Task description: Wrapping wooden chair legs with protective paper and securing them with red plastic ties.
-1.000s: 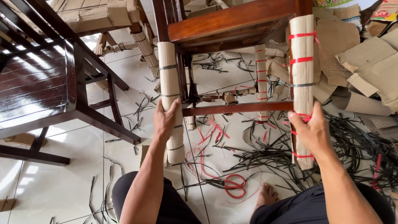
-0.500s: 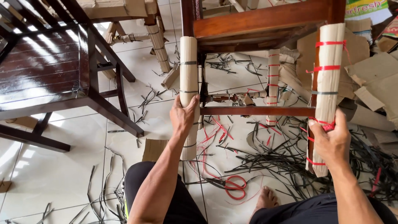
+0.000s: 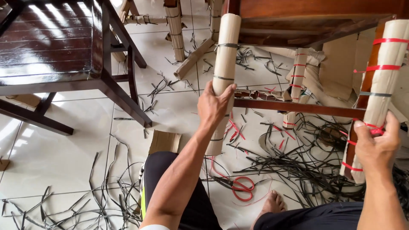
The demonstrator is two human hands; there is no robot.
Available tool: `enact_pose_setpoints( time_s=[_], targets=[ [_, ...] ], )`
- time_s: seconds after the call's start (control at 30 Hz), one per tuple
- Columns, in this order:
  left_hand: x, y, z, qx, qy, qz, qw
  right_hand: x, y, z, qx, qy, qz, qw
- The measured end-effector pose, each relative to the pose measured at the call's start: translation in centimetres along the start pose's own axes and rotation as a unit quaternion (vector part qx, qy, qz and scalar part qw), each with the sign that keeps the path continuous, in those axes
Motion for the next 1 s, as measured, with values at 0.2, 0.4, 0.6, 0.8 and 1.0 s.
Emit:
enact_pose_setpoints(
  time_s=[0.2, 0.4, 0.6, 0.8, 1.0],
  targets=[
    [-2.2, -1.4, -1.9, 0.042, 0.0, 0.058, 0.997, -0.4, 0.7, 2.6, 0.033, -0.024, -0.041, 0.998],
    [-1.3, -1.9, -1.6, 0.019, -0.019, -0.02, 0.999, -0.8, 0.6, 2.8, 0.04, -0.106, -0.06, 0.992],
    [0.9, -3.9, -0.6, 0.013, -0.016, -0.018, 1.0, -0.4, 0.2, 2.9, 0.045, -0.087, -0.071, 0.993],
    [0.9, -4.6, 0.7, 0.043, -0.058, 0.082, 0.994, -0.5, 0.2, 3.0, 0.021, -0.1, -0.108, 0.989],
    [2.6, -4.1, 2.2, 0.007, -0.027, 0.064, 0.998, 2.3, 0.8, 0.3, -0.045, -0.113, -0.125, 0.985]
  ],
)
Point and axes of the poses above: each hand's wrist, its own z-axis towards the middle knuckle, its own y-axis out of the back of the hand, x = y × z, the point moved 10 cm from there along z, towards the middle knuckle, and after that the axes turned 1 degree about z, right-handed, at the moved point
